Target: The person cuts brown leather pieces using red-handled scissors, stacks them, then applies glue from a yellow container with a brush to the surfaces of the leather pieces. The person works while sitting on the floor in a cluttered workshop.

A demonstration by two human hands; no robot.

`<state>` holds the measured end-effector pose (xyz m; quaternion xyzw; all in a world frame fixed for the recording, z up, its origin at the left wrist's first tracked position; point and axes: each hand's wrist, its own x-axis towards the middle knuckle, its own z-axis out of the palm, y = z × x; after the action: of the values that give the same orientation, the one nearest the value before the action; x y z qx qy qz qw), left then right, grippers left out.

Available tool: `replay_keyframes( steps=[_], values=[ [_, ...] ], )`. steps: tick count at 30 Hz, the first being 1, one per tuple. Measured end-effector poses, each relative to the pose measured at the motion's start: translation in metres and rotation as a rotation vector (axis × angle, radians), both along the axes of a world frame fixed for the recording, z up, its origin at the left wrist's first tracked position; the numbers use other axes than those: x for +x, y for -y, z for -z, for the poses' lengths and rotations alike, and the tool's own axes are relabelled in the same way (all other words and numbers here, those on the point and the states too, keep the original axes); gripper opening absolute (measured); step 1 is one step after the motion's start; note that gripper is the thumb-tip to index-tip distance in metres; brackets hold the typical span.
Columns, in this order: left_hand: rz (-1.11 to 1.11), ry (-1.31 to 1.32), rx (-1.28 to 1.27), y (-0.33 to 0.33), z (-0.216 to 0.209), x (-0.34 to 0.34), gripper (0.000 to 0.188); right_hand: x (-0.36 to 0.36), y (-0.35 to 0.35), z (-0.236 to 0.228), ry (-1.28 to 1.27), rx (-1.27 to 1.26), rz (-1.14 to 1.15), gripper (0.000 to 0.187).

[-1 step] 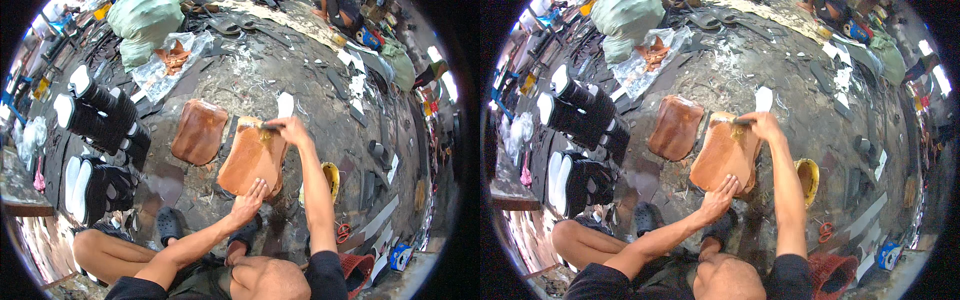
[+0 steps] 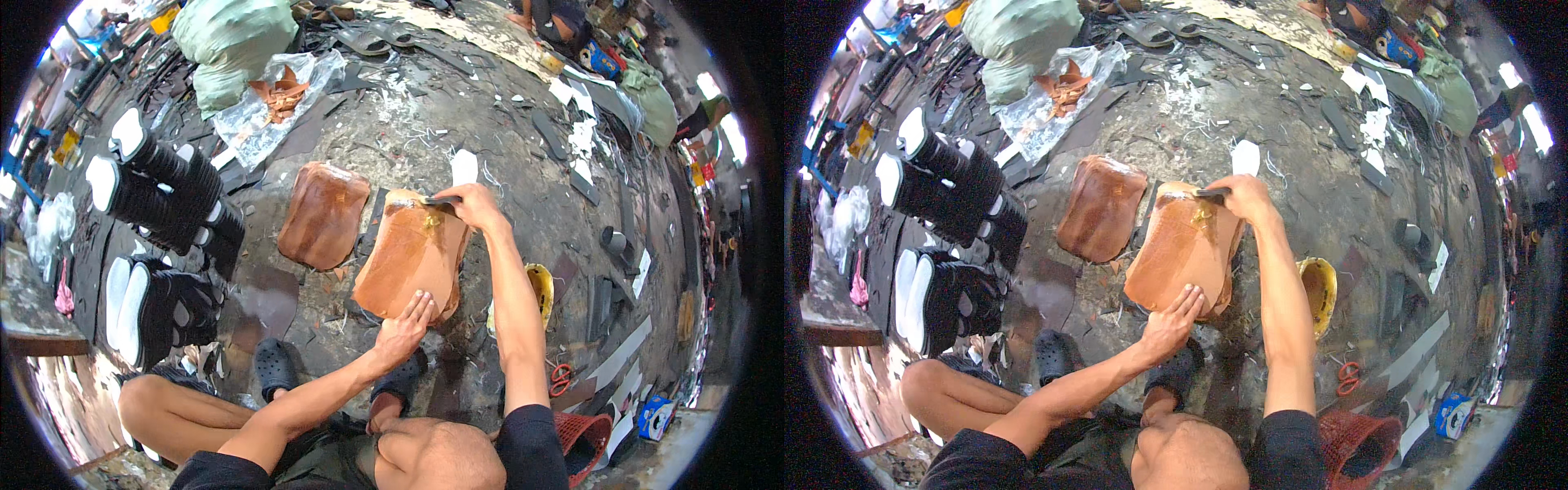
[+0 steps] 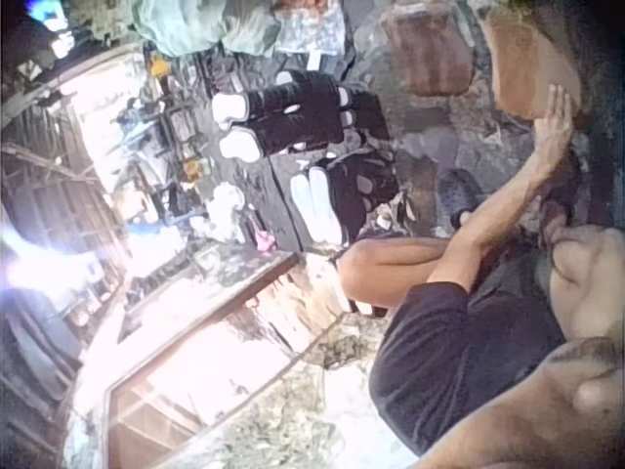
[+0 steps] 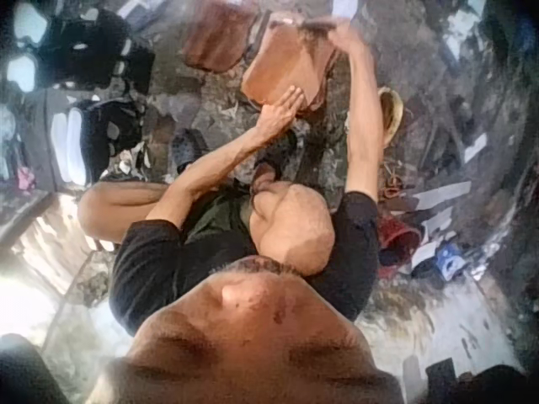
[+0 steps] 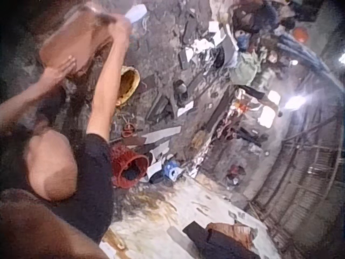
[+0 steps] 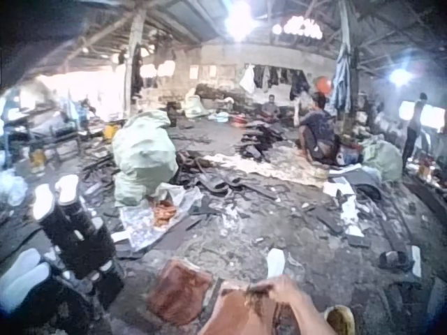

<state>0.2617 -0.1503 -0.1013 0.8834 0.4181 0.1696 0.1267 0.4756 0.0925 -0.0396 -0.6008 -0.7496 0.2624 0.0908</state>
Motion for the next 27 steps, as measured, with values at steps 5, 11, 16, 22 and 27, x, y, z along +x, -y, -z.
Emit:
replay_keyframes(
  steps=[5,11,16,22,27],
  values=[
    [-0.022,0.016,-0.037,-0.015,-0.005,-0.015,0.058,-0.043,0.005,-0.014,0.042,0.111,-0.434,0.033],
    [-0.022,-0.019,-0.043,-0.013,-0.005,-0.011,0.065,0.021,0.101,-0.008,0.024,-0.043,0.012,0.041],
    [0.009,-0.042,-0.022,-0.027,-0.009,-0.004,0.067,-0.003,0.12,-0.023,-0.126,0.147,0.216,0.04],
    [0.061,-0.159,-0.056,-0.045,-0.012,-0.011,0.073,-0.005,0.135,-0.013,0.13,0.145,0.28,0.047],
    [0.013,0.15,-0.228,-0.043,-0.029,-0.016,0.061,-0.025,0.127,-0.009,0.058,0.246,0.279,0.035]
  ],
)
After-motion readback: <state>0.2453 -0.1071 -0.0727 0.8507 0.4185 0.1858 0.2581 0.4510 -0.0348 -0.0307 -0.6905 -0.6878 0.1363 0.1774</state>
